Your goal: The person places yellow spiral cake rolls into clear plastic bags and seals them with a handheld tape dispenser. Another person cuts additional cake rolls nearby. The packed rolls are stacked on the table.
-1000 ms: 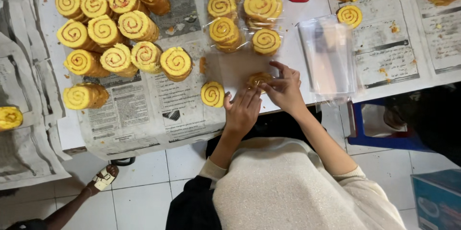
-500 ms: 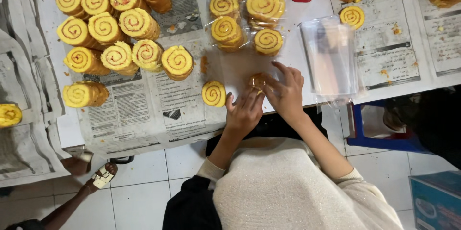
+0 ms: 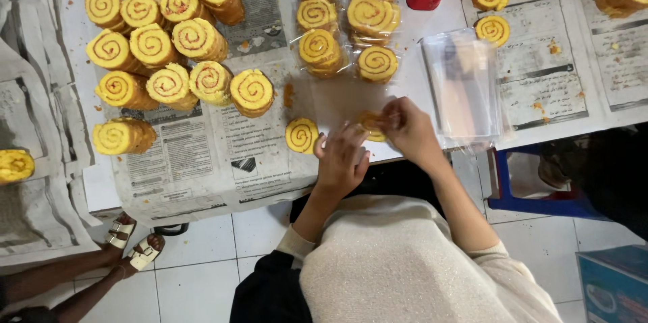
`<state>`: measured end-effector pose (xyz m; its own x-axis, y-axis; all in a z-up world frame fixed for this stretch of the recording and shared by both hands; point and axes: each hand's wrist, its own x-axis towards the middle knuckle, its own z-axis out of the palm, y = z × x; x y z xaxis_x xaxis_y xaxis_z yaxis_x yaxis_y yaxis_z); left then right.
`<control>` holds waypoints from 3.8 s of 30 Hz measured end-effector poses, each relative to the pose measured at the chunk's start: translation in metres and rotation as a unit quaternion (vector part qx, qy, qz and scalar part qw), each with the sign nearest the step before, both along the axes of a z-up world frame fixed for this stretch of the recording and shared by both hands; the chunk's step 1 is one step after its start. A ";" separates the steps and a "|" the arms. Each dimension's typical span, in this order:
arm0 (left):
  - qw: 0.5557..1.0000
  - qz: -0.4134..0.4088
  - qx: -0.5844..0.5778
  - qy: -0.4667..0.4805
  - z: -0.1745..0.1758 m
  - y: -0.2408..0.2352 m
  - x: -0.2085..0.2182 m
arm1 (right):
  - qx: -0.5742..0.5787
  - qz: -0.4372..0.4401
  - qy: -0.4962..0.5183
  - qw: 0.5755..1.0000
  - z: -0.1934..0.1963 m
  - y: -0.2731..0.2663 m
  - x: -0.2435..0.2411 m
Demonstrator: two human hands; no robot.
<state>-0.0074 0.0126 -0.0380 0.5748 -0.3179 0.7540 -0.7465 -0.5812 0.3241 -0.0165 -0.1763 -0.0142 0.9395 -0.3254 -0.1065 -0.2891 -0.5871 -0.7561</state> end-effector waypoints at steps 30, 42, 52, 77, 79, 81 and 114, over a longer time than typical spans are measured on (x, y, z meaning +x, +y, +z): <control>0.997 -0.064 -0.037 0.039 0.005 -0.001 -0.002 | -0.322 0.088 -0.348 0.876 0.034 -0.028 0.081; 0.997 -0.063 -0.031 0.036 0.002 -0.001 -0.003 | -0.402 0.087 -0.400 0.819 0.023 -0.014 0.078; 0.996 -0.068 -0.045 0.030 0.005 -0.002 -0.002 | -0.404 0.082 -0.407 0.815 0.018 -0.018 0.083; 0.998 -0.033 0.034 -0.042 0.003 -0.012 0.002 | -0.435 -0.056 -0.121 0.890 0.002 -0.064 -0.008; 0.997 -0.037 0.042 -0.045 0.000 -0.015 0.001 | -0.396 -0.050 -0.086 0.913 -0.002 -0.068 -0.020; 0.997 -0.019 0.044 -0.057 -0.008 -0.016 0.001 | -0.351 -0.045 -0.161 0.921 -0.017 -0.075 -0.024; 0.957 0.134 0.071 0.245 0.019 0.085 0.018 | -0.425 0.122 -0.179 0.879 -0.028 0.077 -0.006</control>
